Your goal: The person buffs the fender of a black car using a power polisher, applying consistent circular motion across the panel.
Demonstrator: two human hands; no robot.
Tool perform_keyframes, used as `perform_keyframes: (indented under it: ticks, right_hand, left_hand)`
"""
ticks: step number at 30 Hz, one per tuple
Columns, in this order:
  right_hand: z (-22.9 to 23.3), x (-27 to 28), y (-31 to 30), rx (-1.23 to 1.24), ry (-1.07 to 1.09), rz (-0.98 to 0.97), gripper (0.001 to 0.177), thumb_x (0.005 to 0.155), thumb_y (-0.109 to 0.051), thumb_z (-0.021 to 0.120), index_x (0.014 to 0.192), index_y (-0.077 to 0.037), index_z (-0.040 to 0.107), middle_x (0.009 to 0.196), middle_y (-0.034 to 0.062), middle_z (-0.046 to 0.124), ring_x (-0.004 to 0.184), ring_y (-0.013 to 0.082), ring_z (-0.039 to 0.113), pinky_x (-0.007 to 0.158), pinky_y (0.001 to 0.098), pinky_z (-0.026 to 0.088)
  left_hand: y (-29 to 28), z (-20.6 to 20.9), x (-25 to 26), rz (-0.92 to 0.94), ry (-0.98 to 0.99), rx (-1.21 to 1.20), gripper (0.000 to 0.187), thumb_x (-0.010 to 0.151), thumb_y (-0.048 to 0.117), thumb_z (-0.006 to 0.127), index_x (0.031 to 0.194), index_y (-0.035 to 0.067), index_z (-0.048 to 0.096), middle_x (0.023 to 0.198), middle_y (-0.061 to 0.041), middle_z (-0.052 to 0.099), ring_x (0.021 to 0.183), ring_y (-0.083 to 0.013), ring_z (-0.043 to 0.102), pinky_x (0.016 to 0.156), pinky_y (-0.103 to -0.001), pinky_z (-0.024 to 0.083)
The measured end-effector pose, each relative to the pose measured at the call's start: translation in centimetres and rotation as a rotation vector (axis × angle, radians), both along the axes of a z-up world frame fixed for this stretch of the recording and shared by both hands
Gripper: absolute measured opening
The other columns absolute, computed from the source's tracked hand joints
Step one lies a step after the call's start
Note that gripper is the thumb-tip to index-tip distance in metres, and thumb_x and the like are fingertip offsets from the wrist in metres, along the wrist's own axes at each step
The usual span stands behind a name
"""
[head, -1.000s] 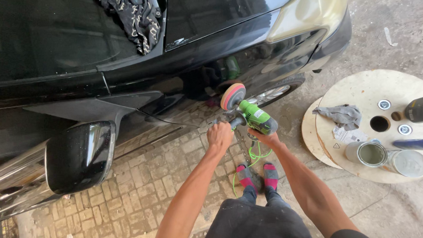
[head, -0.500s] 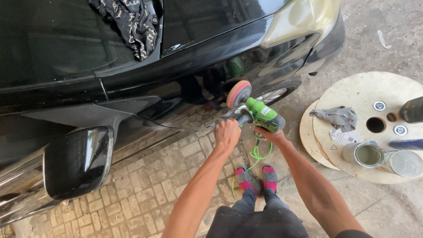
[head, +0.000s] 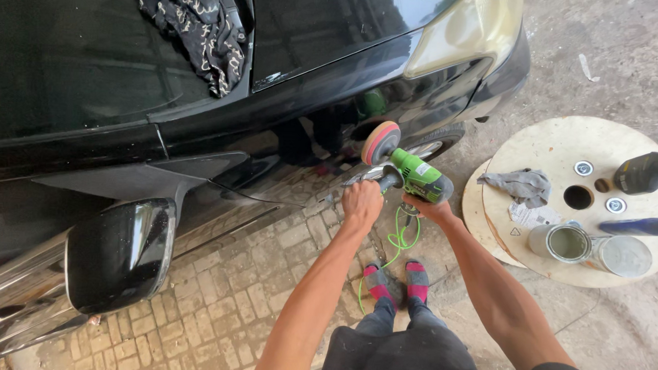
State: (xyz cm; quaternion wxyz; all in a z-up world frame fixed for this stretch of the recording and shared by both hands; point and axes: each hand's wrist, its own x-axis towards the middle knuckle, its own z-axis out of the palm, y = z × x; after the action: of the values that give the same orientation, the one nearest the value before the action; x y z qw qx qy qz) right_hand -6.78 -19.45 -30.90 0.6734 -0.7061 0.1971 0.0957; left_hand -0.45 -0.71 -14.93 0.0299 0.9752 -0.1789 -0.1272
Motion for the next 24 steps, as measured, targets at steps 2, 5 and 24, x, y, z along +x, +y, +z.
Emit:
perform_keyframes:
  ticks: [2,5,24]
  right_hand:
    - [-0.2,0.0,0.7,-0.018,-0.003,0.008,0.050,0.074,-0.038,0.088,0.115,-0.013,0.073,0.099,-0.0008,0.073,0.079,0.0101,0.067,0.049,0.0308,0.056]
    - [-0.4,-0.1,2.7,-0.047,-0.014,0.003,0.049,0.076,-0.036,0.088,0.115,-0.012,0.073,0.096,0.0011,0.073,0.076,0.0132,0.067,0.054,0.0328,0.055]
    - [1.5,-1.3,17.1,-0.305,-0.369,0.148,0.033,0.077,-0.034,0.086,0.102,-0.013,0.078,0.091,0.0067,0.080,0.084,0.0222,0.078,0.076,0.0361,0.058]
  left_hand:
    - [1.0,-0.1,-0.4,0.017,0.008,-0.022,0.023,0.084,0.028,0.080,0.087,0.006,0.078,0.091,-0.015,0.077,0.091,-0.0337,0.075,0.077,-0.045,0.059]
    - [3.4,0.0,-1.0,0.046,-0.007,-0.036,0.031,0.084,0.032,0.080,0.093,0.002,0.075,0.090,-0.017,0.076,0.088,-0.0342,0.075,0.077,-0.044,0.060]
    - [20.8,-1.0,-5.4,0.129,-0.091,-0.047,0.036,0.083,0.038,0.080,0.090,0.004,0.071,0.077,-0.018,0.074,0.074,-0.0352,0.075,0.067,-0.045,0.058]
